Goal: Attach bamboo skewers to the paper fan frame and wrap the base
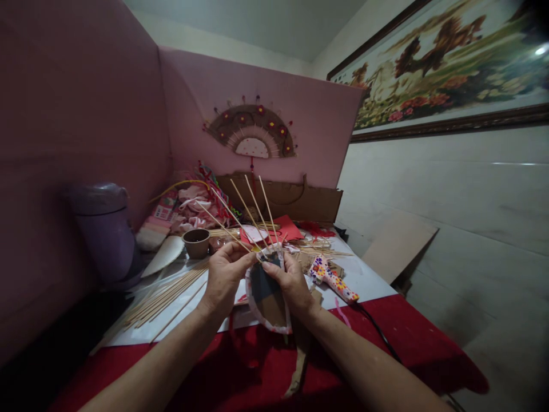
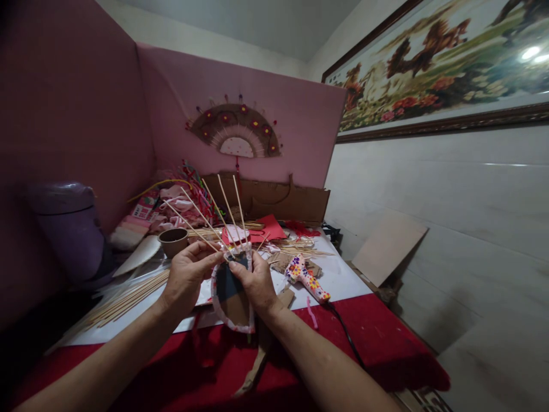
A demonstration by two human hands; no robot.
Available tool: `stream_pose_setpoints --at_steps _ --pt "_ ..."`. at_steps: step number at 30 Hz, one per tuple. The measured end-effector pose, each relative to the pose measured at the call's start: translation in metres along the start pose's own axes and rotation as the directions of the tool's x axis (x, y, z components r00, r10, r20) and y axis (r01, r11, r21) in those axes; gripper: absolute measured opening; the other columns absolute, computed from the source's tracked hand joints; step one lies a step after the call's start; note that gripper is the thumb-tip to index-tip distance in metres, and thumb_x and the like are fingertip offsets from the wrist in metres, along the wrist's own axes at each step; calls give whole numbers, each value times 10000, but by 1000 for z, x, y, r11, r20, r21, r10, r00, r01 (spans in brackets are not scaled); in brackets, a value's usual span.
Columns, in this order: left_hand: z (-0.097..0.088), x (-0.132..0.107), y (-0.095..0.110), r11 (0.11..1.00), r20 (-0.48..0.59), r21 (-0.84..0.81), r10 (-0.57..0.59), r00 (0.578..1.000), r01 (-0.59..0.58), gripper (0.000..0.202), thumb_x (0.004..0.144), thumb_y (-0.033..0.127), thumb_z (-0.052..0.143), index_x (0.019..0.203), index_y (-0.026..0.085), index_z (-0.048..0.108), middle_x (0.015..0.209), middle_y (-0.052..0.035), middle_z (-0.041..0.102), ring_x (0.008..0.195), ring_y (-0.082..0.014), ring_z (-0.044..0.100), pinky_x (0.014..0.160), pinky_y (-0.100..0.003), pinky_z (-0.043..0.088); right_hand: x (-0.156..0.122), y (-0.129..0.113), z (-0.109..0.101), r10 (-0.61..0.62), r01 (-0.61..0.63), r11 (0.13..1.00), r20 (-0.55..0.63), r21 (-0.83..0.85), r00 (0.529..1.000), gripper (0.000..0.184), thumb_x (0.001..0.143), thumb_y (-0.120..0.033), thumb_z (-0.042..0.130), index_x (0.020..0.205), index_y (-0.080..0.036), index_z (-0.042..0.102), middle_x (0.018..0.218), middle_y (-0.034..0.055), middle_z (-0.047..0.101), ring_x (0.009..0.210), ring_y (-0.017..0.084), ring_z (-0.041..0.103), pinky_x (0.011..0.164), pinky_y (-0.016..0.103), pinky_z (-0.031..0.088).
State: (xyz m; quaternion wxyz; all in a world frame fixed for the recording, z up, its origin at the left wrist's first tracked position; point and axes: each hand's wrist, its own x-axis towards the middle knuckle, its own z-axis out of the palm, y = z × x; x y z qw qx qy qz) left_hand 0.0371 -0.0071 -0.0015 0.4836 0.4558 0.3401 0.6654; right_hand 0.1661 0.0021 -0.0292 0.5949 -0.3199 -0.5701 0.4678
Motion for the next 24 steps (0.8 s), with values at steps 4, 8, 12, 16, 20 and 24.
stream_pose_setpoints --at_steps 4,8,12,16,20,24 --pt "-1 0 -1 1000 -2 -4 7 1000 -7 225 558 237 768 707 147 625 621 0 657 493 -90 541 473 -198 379 0 1 0 -8 8 1000 5 -4 1000 220 708 -312 649 878 -186 590 774 -4 609 666 140 545 620 251 446" --pt "-1 1 -1 1000 1 -4 11 1000 -11 221 561 235 766 702 147 622 619 2 654 496 -88 540 475 -195 386 1 2 -1 -14 14 1000 2 -5 1000 223 706 -320 652 871 -183 592 775 -2 609 663 139 545 613 248 448" --pt "-1 2 -1 1000 3 -14 9 1000 -9 225 555 232 768 703 146 622 633 -2 659 517 -92 554 485 -196 395 1 2 -1 -14 14 1000 6 7 1000 215 703 -312 654 867 -188 593 775 -3 607 665 141 544 611 247 448" --pt "-1 1 -1 1000 7 -20 13 1000 -13 219 558 225 767 699 145 619 622 2 654 518 -90 552 487 -193 394 1 2 -1 -16 16 1000 9 -1 1000 213 715 -307 648 883 -189 593 783 -6 605 677 139 542 625 249 445" --pt "0 1 -1 1000 5 -13 8 1000 -8 213 570 222 761 709 144 619 628 3 651 535 -90 558 492 -190 395 0 1 -1 -15 15 1000 11 12 1000 213 716 -303 646 887 -190 590 796 -6 608 685 137 545 638 249 444" --pt "0 0 0 1000 -5 -10 14 1000 -14 217 561 224 766 704 146 623 634 2 657 520 -89 549 488 -195 394 0 1 -1 -14 14 1000 6 -1 1000 210 709 -305 651 875 -189 594 790 -5 612 682 141 549 637 253 444"
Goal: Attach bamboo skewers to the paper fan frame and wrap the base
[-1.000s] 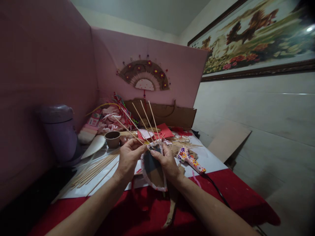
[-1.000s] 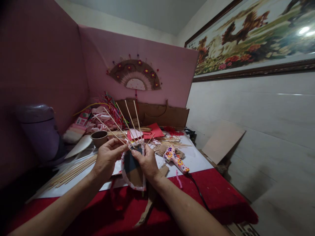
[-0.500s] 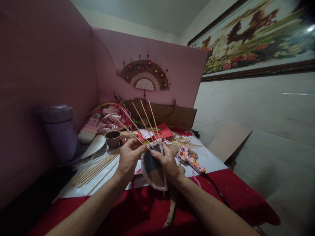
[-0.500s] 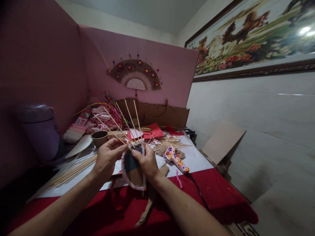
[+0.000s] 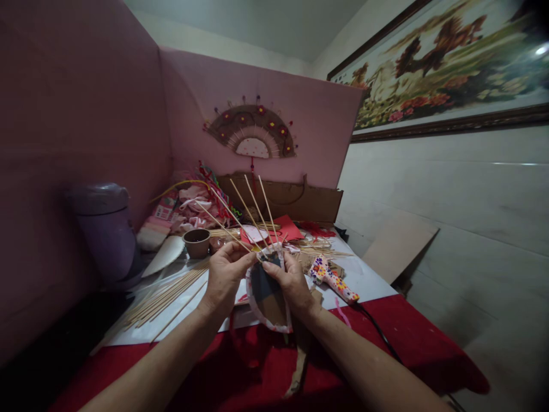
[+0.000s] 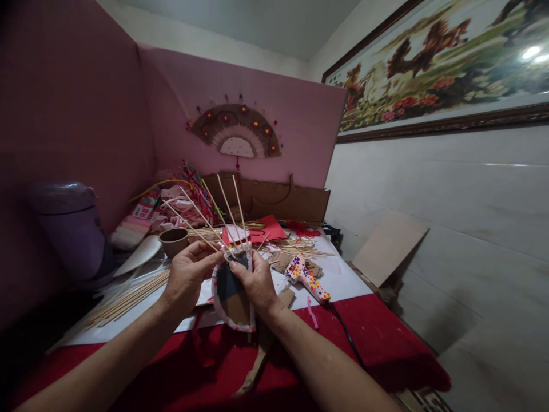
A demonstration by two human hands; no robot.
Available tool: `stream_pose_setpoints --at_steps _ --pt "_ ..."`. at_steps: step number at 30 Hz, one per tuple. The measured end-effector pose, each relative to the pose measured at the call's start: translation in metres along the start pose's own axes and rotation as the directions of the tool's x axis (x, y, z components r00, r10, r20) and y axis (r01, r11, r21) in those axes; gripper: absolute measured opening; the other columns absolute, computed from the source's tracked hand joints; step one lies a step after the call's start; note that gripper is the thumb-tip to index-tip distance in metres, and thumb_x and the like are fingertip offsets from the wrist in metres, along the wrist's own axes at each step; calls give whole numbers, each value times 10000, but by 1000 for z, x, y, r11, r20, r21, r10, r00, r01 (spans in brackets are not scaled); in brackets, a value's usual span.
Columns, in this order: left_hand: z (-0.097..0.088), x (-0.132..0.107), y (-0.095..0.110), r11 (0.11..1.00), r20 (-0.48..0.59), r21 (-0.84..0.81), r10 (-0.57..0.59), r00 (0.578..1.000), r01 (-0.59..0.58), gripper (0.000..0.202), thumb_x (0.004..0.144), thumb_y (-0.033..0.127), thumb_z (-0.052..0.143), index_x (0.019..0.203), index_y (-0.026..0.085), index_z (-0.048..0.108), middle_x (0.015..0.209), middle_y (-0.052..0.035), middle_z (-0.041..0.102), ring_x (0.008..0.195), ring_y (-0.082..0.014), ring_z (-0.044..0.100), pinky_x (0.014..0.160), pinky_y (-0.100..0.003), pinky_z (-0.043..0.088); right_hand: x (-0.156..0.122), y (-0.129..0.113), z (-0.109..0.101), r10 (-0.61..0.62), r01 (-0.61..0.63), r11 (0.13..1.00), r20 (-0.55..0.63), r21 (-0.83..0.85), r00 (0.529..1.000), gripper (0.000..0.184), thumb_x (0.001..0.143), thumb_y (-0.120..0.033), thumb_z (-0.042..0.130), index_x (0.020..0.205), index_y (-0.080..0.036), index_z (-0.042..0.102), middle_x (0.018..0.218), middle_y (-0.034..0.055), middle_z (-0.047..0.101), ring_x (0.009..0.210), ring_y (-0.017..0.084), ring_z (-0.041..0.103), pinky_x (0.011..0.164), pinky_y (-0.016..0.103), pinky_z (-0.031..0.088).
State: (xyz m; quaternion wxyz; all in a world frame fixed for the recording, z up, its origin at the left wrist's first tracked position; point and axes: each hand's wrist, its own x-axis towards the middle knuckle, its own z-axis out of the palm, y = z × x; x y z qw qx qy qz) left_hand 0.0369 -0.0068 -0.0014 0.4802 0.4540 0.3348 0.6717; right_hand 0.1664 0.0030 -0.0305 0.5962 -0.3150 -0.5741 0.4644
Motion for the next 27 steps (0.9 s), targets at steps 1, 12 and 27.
stream_pose_setpoints --at_steps 1,12,27 --pt "0 0 0 1000 -5 0 1 1000 -1 217 558 222 767 703 147 624 632 2 658 517 -87 546 486 -194 393 0 0 0 3 -3 1000 4 1 1000 210 710 -306 649 875 -189 593 787 -6 611 679 141 548 634 254 444" --pt "-1 1 -3 1000 8 14 2 1000 -2 199 583 235 750 692 139 613 618 -7 653 533 -97 558 493 -193 410 2 3 -1 5 -5 1000 4 -4 1000 236 710 -315 652 888 -176 581 780 0 598 675 135 535 621 246 442" --pt "-1 2 -3 1000 2 -1 10 1000 -10 195 573 221 752 686 138 616 608 -3 648 524 -89 549 478 -180 399 1 2 -1 -9 9 1000 -2 -18 1000 210 716 -306 647 873 -181 586 784 -7 602 679 133 536 626 244 440"
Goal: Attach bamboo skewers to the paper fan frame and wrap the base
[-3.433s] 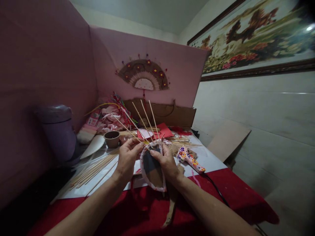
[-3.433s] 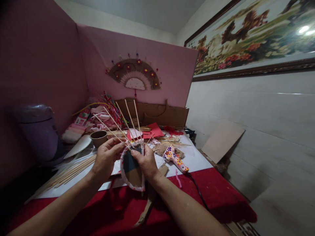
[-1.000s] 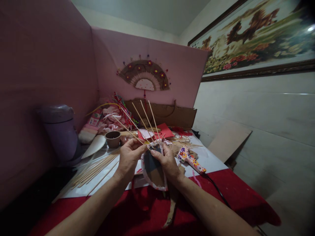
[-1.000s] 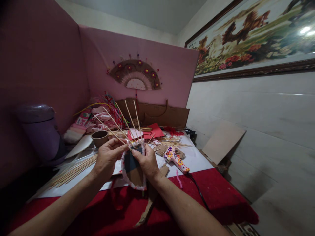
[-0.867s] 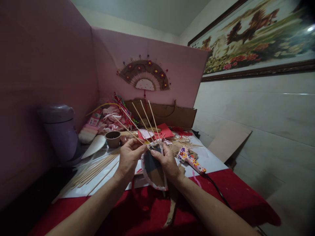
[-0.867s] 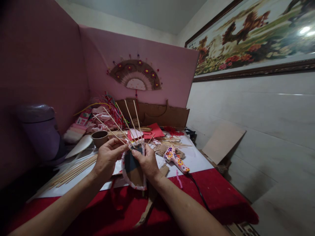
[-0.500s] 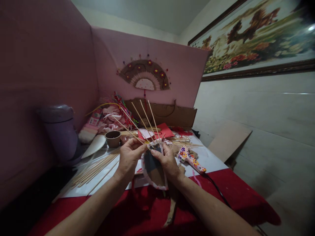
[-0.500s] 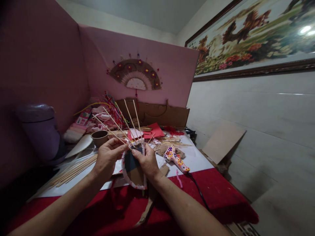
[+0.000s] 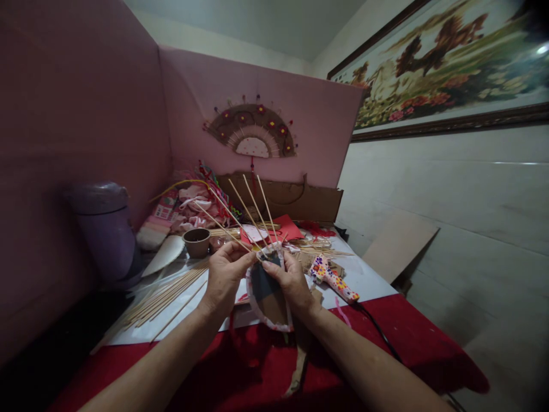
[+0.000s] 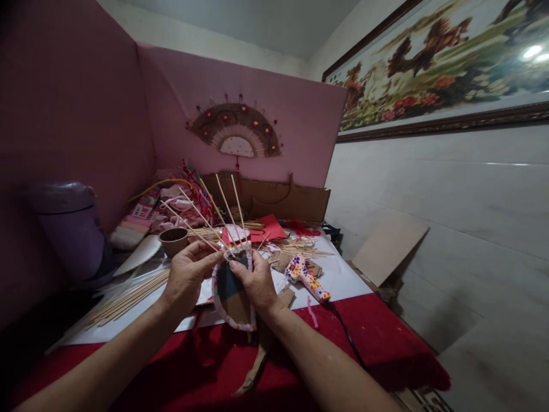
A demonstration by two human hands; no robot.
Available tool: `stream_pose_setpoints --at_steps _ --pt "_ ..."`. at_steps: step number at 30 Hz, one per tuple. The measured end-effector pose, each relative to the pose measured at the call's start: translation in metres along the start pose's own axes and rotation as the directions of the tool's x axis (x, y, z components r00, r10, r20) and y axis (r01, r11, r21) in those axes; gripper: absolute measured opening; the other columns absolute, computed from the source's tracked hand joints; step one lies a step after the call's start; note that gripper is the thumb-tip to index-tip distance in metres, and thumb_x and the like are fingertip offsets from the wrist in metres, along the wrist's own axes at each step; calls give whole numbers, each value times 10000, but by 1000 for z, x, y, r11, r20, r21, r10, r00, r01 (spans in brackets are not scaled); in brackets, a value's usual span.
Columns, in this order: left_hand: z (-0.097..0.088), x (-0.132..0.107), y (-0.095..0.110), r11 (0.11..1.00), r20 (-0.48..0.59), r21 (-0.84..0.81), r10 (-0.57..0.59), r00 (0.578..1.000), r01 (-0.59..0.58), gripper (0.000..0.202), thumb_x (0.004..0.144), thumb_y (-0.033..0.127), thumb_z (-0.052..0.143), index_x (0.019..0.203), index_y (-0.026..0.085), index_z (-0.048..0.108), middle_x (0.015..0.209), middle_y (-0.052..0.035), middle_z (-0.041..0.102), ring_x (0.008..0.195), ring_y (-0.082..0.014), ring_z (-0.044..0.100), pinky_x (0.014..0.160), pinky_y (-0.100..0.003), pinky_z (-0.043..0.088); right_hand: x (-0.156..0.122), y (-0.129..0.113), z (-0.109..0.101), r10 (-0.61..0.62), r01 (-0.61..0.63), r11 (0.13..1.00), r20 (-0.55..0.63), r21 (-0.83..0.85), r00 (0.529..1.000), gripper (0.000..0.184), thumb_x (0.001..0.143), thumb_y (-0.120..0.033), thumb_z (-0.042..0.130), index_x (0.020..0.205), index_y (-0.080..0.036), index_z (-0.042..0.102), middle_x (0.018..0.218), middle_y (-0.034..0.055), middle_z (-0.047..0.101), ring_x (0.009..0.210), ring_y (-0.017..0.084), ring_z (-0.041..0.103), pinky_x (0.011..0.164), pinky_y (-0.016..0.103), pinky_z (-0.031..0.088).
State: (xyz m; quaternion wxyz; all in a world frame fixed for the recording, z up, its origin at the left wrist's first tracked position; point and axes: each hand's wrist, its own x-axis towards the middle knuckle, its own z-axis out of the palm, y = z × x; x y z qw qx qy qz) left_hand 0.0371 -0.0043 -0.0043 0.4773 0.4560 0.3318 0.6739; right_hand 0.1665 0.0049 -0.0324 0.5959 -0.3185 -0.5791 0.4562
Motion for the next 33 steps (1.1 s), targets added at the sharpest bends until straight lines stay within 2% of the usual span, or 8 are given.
stream_pose_setpoints --at_steps 33 --pt "1 -2 2 1000 -8 -4 -19 1000 19 206 563 224 763 687 136 623 606 -8 651 510 -95 552 473 -189 405 0 1 0 5 -5 1000 3 0 1000 229 711 -324 651 881 -182 592 782 1 612 675 142 547 622 254 450"
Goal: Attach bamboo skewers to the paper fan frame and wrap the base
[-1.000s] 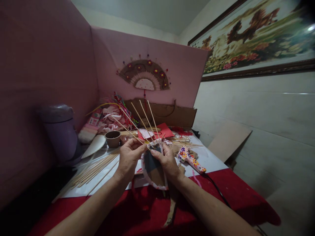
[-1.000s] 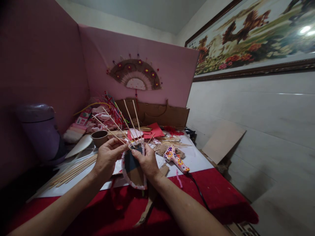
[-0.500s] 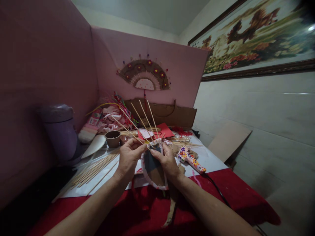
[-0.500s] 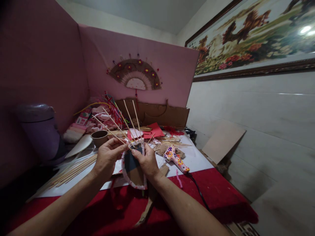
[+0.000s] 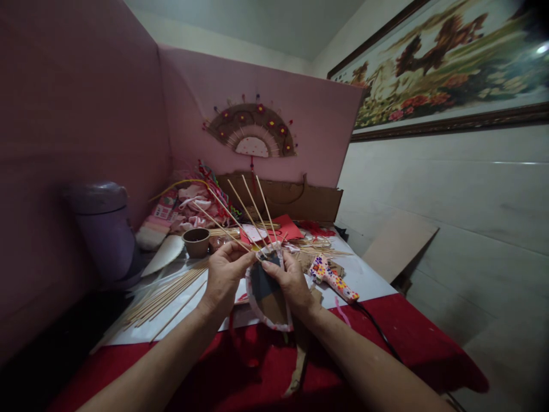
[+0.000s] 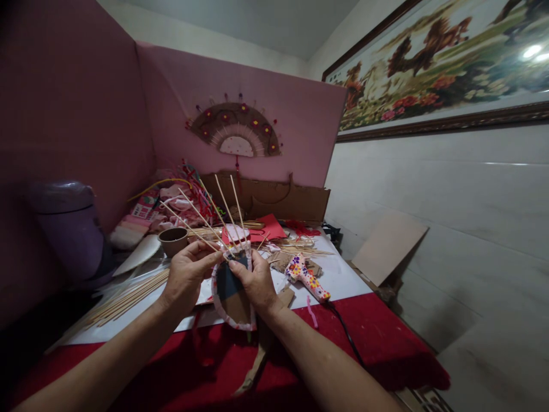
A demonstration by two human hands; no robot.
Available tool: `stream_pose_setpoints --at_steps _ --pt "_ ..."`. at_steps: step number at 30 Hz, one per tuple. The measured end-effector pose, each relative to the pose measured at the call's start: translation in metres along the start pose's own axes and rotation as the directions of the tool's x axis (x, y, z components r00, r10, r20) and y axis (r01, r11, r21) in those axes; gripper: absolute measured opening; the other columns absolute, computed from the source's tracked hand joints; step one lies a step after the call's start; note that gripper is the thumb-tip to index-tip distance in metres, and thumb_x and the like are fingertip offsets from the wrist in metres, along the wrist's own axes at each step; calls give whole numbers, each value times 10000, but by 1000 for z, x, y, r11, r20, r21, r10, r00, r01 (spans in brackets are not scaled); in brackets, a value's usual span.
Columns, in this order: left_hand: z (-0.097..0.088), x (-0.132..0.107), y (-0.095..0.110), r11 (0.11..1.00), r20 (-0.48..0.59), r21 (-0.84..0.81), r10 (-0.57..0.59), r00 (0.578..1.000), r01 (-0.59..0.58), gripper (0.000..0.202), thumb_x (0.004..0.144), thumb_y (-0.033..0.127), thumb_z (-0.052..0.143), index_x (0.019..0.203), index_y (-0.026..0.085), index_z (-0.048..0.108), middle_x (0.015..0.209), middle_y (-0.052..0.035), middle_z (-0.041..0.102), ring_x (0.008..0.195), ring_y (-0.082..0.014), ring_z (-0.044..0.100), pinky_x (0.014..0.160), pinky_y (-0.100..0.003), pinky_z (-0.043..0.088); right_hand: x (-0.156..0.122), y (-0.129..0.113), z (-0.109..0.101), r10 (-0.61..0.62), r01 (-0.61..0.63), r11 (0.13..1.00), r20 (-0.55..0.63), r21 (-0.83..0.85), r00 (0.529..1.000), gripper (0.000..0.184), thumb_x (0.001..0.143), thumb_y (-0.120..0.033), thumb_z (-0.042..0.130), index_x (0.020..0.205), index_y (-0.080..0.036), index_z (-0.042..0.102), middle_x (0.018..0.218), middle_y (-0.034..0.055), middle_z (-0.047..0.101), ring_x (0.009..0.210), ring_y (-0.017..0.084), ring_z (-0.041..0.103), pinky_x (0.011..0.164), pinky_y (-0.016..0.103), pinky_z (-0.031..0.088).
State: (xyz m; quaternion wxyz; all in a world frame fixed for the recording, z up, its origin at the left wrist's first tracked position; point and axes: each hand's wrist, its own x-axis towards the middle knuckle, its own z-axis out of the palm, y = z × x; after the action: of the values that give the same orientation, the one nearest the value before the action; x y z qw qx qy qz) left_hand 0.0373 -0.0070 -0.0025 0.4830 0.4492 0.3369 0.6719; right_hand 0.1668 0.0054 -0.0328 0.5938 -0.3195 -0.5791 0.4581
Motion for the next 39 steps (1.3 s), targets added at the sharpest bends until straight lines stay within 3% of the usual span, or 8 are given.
stream_pose_setpoints --at_steps 19,27,35,39 --pt "-1 0 0 1000 -4 5 -3 1000 3 192 583 224 754 702 139 629 621 1 640 530 -91 553 481 -185 412 0 1 0 1 -2 1000 10 18 1000 236 713 -324 655 890 -182 588 791 5 618 685 147 557 630 255 456" --pt "0 -2 2 997 -20 -50 -54 998 53 226 565 237 748 735 142 632 626 11 641 496 -94 554 487 -209 423 0 0 -1 -21 21 1000 12 2 1000 221 726 -314 640 895 -182 586 810 11 621 708 154 563 653 262 463" --pt "0 -1 2 970 34 -172 -171 985 174 220 549 174 722 751 120 652 625 -11 653 544 -109 585 543 -221 441 -1 -5 0 14 -14 1000 -21 21 1000 226 708 -320 657 873 -182 588 783 2 619 670 138 552 625 248 456" --pt "2 -2 2 952 10 -226 -212 977 208 213 516 130 726 717 123 655 640 -15 665 555 -96 585 547 -200 432 -1 -3 0 29 -27 998 -21 58 999 231 713 -339 655 868 -183 585 774 2 625 653 140 562 614 252 459"
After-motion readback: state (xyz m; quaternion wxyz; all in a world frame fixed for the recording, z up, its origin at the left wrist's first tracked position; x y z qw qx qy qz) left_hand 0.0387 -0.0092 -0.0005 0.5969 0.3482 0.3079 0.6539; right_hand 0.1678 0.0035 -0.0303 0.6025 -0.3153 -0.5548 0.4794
